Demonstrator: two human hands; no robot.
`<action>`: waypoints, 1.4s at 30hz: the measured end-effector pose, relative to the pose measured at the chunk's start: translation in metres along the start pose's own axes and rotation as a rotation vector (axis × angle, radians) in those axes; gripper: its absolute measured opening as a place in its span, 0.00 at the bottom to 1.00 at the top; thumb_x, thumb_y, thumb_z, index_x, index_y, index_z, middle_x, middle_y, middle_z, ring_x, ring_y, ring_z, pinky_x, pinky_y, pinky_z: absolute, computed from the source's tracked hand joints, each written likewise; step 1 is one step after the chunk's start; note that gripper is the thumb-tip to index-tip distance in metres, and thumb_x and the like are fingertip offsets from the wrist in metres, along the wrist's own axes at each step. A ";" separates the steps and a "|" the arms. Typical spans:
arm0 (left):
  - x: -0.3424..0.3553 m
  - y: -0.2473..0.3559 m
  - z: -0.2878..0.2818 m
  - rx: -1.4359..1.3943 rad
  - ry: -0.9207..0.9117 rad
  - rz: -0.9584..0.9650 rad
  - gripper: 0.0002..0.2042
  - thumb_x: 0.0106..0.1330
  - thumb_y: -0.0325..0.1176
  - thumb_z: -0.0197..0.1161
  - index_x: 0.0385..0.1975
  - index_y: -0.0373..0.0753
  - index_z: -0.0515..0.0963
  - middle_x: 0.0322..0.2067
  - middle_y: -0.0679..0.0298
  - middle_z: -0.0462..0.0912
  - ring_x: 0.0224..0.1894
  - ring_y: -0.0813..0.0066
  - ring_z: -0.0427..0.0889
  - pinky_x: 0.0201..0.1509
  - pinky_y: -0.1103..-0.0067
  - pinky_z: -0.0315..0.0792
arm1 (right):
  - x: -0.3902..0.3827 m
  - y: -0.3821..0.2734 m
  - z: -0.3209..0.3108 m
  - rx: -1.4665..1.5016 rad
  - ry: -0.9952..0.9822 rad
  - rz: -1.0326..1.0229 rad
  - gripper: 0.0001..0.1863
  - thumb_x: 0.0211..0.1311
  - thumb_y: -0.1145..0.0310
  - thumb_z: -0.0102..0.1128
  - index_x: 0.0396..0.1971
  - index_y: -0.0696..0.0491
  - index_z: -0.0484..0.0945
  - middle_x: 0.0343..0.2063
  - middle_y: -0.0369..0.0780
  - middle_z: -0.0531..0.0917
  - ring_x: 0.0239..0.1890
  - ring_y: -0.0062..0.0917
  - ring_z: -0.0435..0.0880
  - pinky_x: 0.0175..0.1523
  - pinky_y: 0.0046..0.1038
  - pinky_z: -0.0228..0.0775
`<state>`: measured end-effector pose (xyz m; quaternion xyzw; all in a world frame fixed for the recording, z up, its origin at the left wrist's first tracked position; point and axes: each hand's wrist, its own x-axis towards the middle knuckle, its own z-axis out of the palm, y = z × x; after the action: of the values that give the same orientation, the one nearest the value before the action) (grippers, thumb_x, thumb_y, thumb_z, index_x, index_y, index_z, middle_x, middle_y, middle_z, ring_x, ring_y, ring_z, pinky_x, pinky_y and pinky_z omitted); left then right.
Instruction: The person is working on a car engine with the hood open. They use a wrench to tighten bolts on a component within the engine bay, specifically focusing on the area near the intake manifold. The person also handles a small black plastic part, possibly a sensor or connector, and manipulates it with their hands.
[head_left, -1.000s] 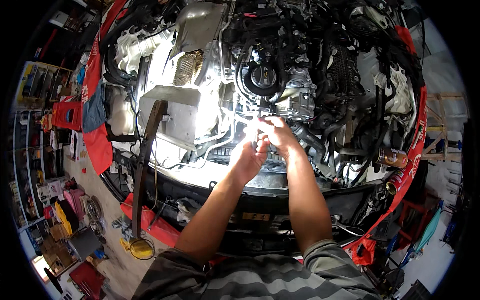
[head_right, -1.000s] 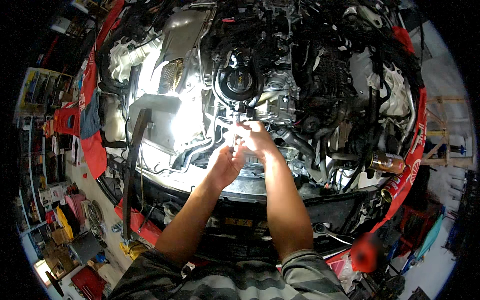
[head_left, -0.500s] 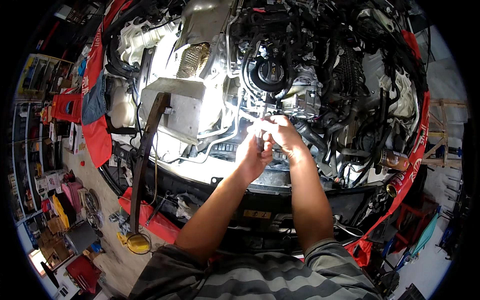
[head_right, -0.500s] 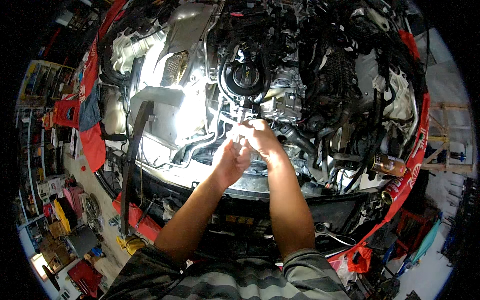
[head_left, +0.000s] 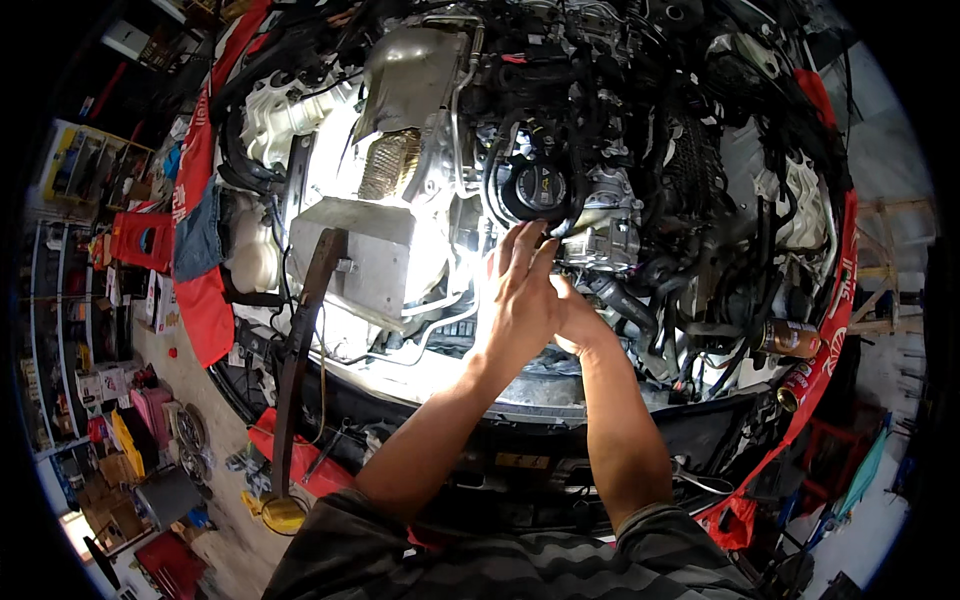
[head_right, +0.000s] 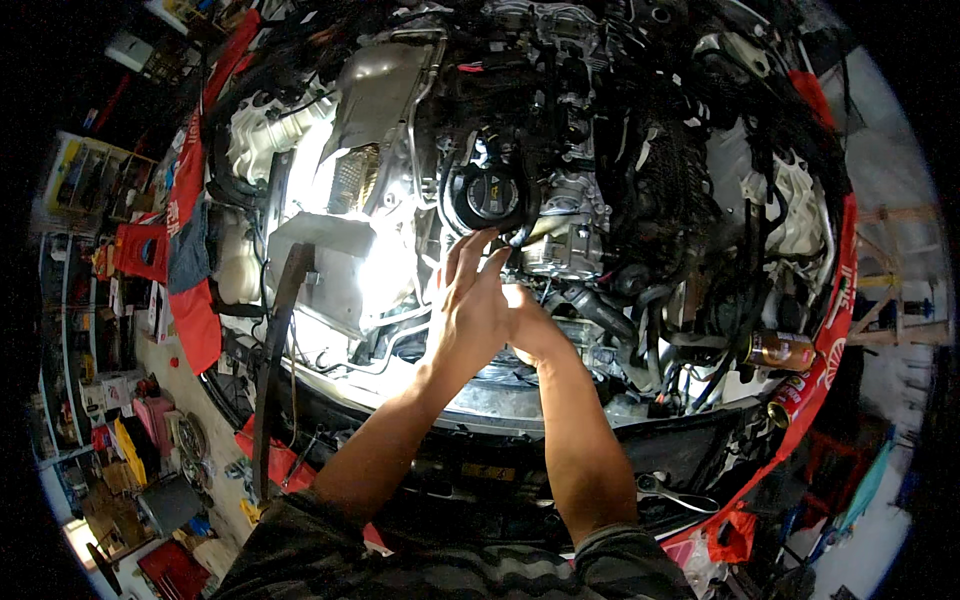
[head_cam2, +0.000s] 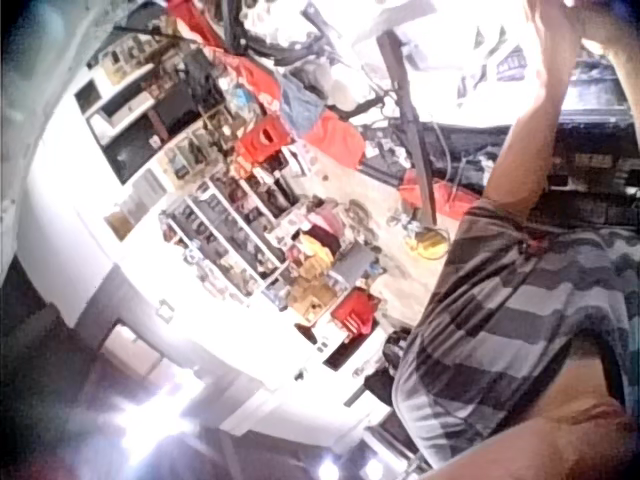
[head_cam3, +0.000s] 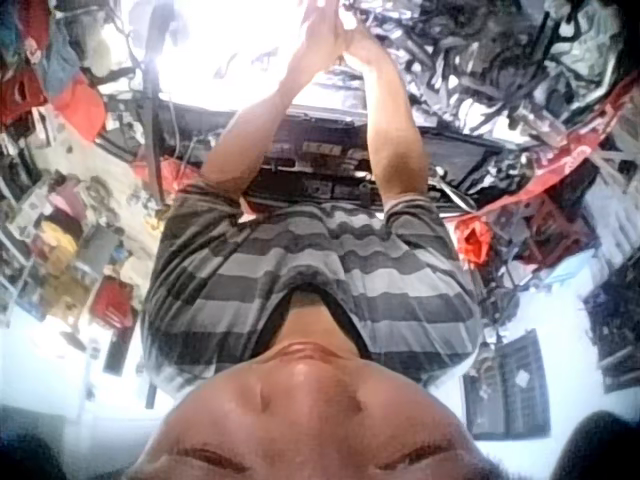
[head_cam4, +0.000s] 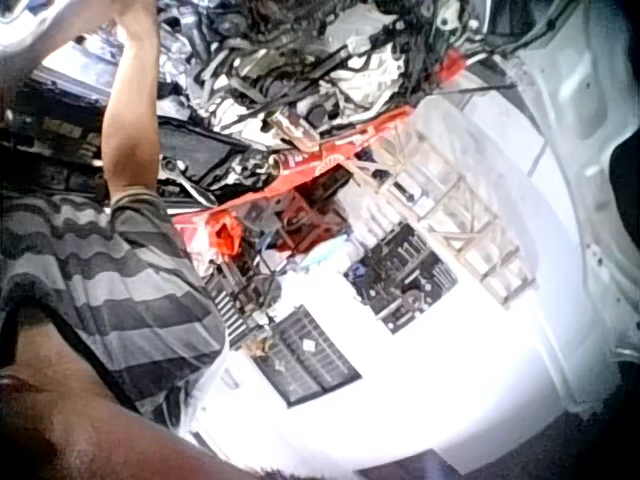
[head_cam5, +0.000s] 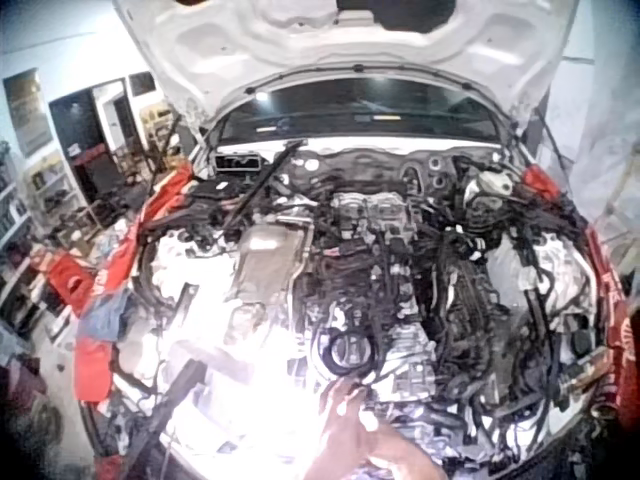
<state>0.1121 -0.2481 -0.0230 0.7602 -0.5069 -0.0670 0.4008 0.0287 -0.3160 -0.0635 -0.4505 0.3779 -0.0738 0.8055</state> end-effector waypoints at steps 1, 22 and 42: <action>-0.004 -0.001 0.006 -0.096 -0.001 -0.078 0.24 0.45 0.22 0.55 0.47 0.29 0.70 0.53 0.48 0.64 0.56 0.50 0.63 0.57 0.63 0.59 | 0.000 0.003 -0.002 0.055 0.032 0.044 0.34 0.50 0.67 0.63 0.54 0.69 0.60 0.48 0.50 0.73 0.48 0.26 0.74 0.48 0.25 0.68; 0.002 -0.029 0.012 -0.310 0.170 -0.105 0.16 0.46 0.21 0.46 0.34 0.35 0.77 0.35 0.56 0.75 0.43 0.57 0.69 0.50 0.67 0.63 | 0.002 -0.011 0.008 -0.164 0.015 0.128 0.11 0.45 0.76 0.60 0.31 0.61 0.72 0.24 0.37 0.77 0.22 0.17 0.75 0.24 0.19 0.68; 0.002 -0.025 0.010 -0.298 0.135 -0.199 0.14 0.45 0.20 0.50 0.31 0.37 0.78 0.28 0.60 0.74 0.40 0.60 0.69 0.47 0.69 0.65 | -0.018 -0.030 0.009 -0.351 -0.193 0.169 0.05 0.57 0.77 0.46 0.27 0.61 0.71 0.17 0.39 0.77 0.15 0.18 0.75 0.17 0.18 0.64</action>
<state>0.1259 -0.2511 -0.0467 0.7415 -0.3856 -0.1294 0.5336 0.0289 -0.3186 -0.0276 -0.5556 0.3423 0.1044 0.7505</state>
